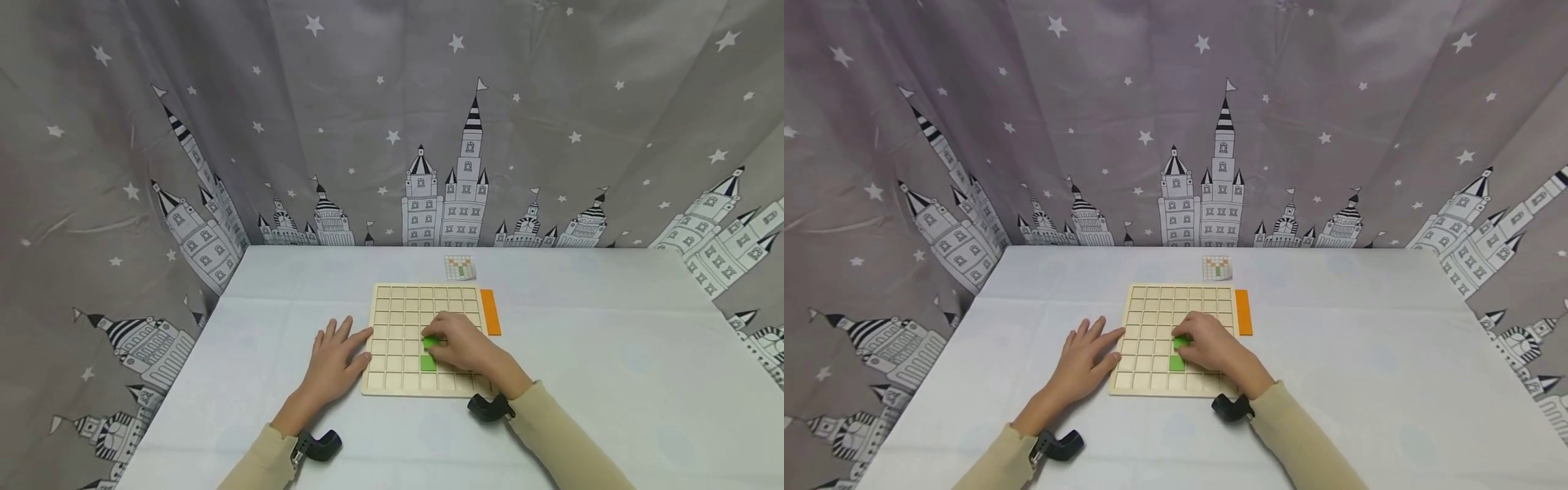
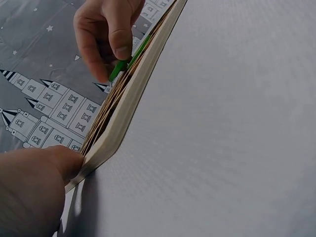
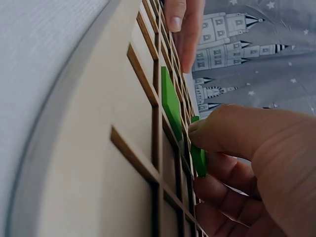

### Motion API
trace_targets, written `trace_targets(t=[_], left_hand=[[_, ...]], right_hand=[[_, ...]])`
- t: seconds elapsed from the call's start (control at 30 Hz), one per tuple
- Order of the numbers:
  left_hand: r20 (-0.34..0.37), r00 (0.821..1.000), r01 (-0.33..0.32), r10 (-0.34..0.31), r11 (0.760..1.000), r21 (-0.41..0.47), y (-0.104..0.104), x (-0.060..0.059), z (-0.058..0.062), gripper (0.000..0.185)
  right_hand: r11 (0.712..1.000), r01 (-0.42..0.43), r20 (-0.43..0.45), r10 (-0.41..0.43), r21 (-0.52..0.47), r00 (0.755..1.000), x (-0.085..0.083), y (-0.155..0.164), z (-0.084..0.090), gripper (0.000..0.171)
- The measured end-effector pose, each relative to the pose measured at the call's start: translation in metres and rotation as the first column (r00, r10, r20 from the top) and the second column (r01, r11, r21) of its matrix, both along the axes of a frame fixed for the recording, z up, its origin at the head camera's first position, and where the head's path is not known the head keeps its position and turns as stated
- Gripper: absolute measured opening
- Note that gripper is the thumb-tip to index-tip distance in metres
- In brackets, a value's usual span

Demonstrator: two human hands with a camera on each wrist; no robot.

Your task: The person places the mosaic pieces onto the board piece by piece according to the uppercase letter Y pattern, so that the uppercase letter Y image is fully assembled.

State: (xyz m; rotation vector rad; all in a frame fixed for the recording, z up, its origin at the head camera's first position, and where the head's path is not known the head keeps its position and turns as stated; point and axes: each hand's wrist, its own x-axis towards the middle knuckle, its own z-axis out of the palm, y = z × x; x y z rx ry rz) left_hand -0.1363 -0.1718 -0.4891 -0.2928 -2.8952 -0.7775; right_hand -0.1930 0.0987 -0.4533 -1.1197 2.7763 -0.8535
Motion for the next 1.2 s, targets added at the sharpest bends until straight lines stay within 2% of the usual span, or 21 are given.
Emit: trace_targets(t=[0.37, 1.2], left_hand=[[-0.025, 1.000, 0.005, -0.005, 1.000, -0.005, -0.0005, 0.0017, 0.0008, 0.044], [-0.005, 1.000, 0.003, -0.003, 1.000, -0.002, 0.0000, 0.0016, 0.0025, 0.045]], right_hand=[[1.000, -0.022, -0.007, 0.022, 0.000, 1.000, 0.0025, -0.0061, -0.0002, 0.027], [1.000, -0.016, 0.034, 0.016, -0.007, 0.999, 0.0036, -0.0065, 0.0019, 0.028]])
